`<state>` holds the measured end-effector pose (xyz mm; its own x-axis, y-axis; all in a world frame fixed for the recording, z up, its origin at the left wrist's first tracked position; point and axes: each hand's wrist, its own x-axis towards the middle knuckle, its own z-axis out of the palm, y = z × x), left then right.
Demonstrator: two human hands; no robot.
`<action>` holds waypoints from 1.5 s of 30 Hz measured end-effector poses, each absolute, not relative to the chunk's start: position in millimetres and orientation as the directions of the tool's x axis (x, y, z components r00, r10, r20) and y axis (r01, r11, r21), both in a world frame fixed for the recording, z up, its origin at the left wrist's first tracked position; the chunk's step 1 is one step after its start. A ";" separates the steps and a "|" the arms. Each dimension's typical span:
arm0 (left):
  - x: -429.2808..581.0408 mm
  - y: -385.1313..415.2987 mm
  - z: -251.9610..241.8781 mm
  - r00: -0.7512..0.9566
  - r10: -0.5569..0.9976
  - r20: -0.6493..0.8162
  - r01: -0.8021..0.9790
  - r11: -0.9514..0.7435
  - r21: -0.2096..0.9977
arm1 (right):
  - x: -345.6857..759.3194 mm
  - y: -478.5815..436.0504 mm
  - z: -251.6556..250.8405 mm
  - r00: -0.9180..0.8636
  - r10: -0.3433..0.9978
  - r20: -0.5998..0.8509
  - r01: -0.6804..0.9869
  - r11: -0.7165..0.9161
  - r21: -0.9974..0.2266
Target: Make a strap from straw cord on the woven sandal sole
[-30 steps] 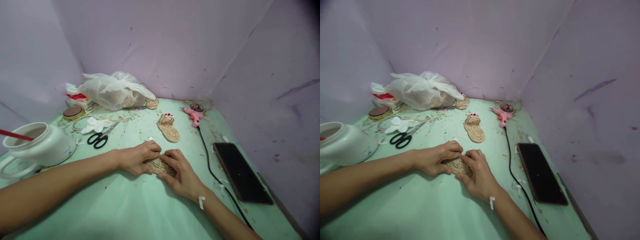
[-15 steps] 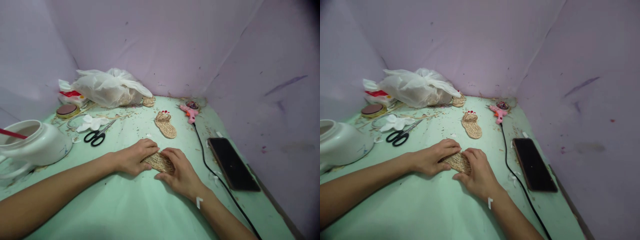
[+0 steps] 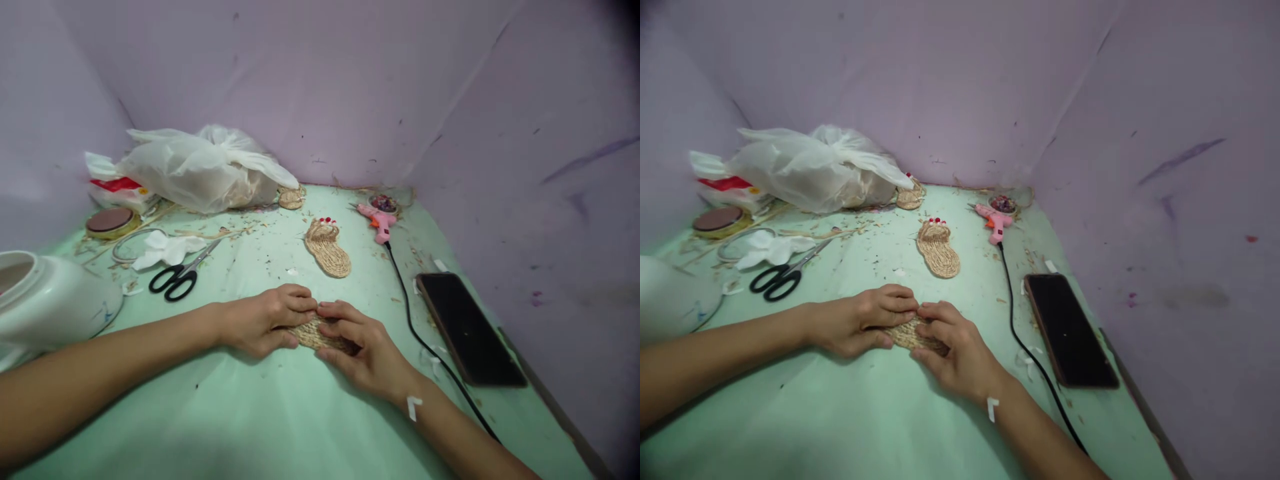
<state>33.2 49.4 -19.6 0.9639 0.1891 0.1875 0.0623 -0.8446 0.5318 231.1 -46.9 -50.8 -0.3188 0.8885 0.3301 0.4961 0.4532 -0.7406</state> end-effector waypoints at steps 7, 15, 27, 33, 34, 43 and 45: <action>33.8 58.9 -19.8 0.991 0.035 0.127 -0.050 -0.795 0.604 | 230.4 -45.0 -46.0 -0.343 0.885 0.316 0.503 0.457 -0.733; 28.8 41.9 -27.1 0.955 0.207 0.214 0.093 -0.891 0.445 | 241.2 -50.4 -40.8 0.064 0.963 0.260 0.216 0.241 -0.946; 16.6 5.6 -16.7 0.411 0.910 0.051 0.842 -0.401 0.360 | 238.7 -51.6 -42.9 -0.046 0.964 0.263 0.824 0.185 -0.536; 20.7 8.5 -24.6 0.364 0.930 0.051 0.621 -0.283 0.731 | 235.4 -56.9 -35.1 0.022 0.998 0.055 0.560 0.033 -0.828; 20.6 10.3 -23.3 0.362 0.930 0.069 0.550 -0.273 0.790 | 233.9 -58.0 -33.0 0.018 1.000 0.012 0.424 0.003 -0.906; 23.2 12.2 -10.5 0.206 0.977 0.046 -0.054 -0.036 0.998 | 193.6 -54.0 -26.0 0.180 0.977 -0.117 -0.321 -0.055 -0.946; 29.2 2.6 -14.4 0.376 0.921 -0.099 -0.025 0.117 0.993 | 182.8 -53.1 -28.6 0.198 0.971 -0.134 -0.379 -0.050 -0.924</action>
<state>29.2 2.6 -14.4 0.3755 0.9215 -0.0991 -0.0248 0.1168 0.9928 182.8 -53.1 -28.6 0.1980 0.9710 -0.1342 -0.3787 -0.0505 -0.9241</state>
